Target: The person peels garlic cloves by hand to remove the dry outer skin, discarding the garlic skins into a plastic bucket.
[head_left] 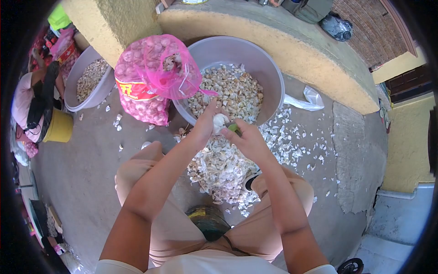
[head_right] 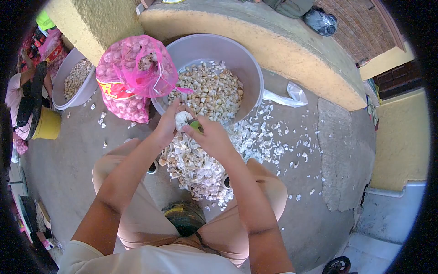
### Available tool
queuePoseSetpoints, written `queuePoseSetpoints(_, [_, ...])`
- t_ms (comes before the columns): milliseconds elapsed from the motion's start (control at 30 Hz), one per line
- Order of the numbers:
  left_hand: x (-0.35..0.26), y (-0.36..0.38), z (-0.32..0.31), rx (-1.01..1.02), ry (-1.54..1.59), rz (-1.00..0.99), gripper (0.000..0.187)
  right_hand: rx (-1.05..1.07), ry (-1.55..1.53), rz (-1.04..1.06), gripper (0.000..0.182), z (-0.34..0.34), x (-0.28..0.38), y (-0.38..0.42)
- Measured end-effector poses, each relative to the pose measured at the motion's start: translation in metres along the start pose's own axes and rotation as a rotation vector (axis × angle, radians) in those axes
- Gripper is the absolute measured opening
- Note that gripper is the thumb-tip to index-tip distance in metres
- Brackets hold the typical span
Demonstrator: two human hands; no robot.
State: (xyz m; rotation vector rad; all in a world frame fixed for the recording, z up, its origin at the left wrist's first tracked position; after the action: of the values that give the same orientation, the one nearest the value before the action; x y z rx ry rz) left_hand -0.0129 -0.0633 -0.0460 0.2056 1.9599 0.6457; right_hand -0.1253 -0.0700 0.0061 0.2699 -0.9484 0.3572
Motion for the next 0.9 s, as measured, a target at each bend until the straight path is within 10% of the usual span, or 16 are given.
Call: queuePoseSetpoints(900, [0.003,-0.01,0.015,-0.155,0.209,0.031,0.044,0.117,0.458,0.359,0.042,-0.038,0.004,0.014])
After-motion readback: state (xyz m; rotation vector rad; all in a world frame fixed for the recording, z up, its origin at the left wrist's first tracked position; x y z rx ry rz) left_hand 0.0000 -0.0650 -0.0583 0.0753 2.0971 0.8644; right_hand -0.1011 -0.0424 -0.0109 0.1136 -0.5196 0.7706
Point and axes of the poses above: each hand's wrist, its own y-axis away from the middle knuckle, its own z-axis out of the back of the hand, x = y × z, the point moved 6 cm from there along -y, towards the middle knuckle, and after that the axes turned 13 degrees about -x, right-handed, at the moved point
